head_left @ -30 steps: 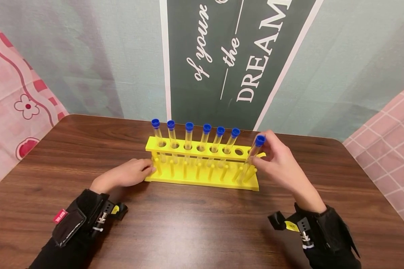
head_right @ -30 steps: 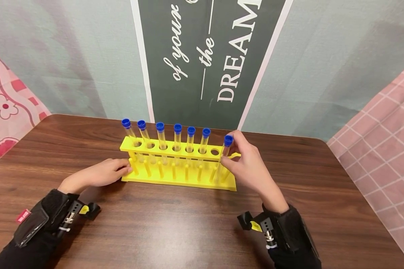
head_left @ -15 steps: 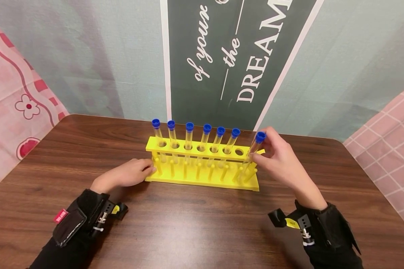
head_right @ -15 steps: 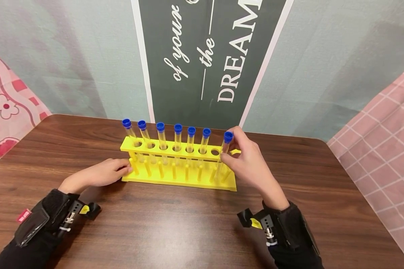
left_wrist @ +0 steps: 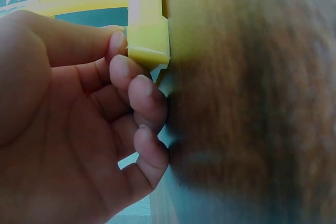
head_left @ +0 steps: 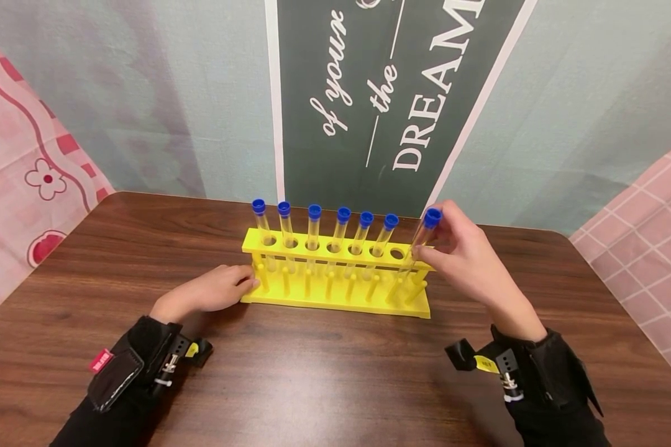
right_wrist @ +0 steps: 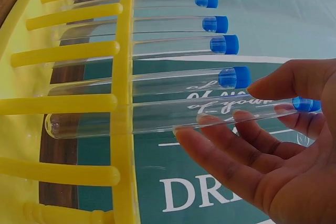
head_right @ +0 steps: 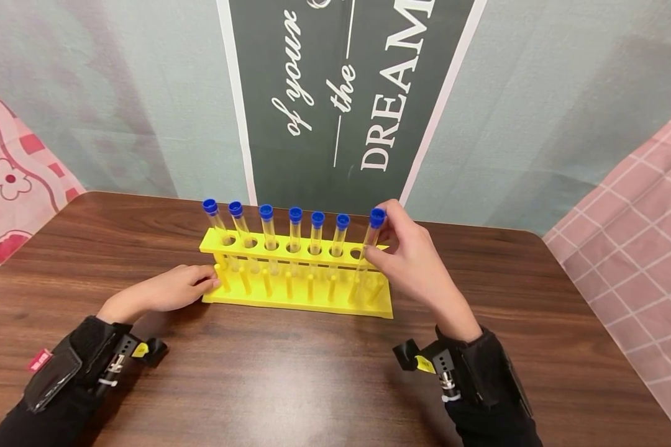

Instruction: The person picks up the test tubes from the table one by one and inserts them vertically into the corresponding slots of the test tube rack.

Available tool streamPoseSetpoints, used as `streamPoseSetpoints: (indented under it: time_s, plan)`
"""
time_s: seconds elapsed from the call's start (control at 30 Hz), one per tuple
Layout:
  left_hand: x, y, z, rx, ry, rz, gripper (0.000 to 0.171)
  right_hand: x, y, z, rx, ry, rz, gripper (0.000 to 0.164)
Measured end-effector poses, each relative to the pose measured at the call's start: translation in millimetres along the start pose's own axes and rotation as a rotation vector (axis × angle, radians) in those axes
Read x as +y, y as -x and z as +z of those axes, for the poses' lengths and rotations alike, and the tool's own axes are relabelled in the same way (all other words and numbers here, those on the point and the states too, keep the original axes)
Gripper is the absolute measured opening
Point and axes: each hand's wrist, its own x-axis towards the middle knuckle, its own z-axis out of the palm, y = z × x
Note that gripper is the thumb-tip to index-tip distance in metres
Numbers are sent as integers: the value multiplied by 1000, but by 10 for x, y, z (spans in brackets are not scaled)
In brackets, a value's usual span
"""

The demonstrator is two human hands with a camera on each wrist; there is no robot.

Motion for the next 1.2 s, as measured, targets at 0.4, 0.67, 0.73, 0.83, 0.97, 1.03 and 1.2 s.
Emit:
streamPoseSetpoints:
  time_s: [0.4, 0.67, 0.73, 0.83, 0.97, 1.03, 1.2]
  plan:
    - [3, 1, 0, 7, -6, 10, 19, -56, -47, -42, 16, -12, -17, 27]
    - [-31, -8, 15, 7, 7, -5, 19, -91, -74, -78, 14, -40, -23, 29]
    - [-35, -9, 16, 7, 9, 0, 19, -100, -83, -87, 18, -35, -26, 30]
    - [-34, -5, 16, 6, 10, 1, 19, -110, -92, -101, 27, -31, -36, 31]
    - [-19, 5, 10, 6, 9, 6, 20, -129, -107, -118, 35, -36, -52, 30]
    - [-12, 8, 8, 7, 8, 9, 20, -137, -114, -128, 35, -41, -58, 29]
    - [-1, 10, 5, 10, 7, 8, 20, -153, -131, -156, 39, -66, -54, 28]
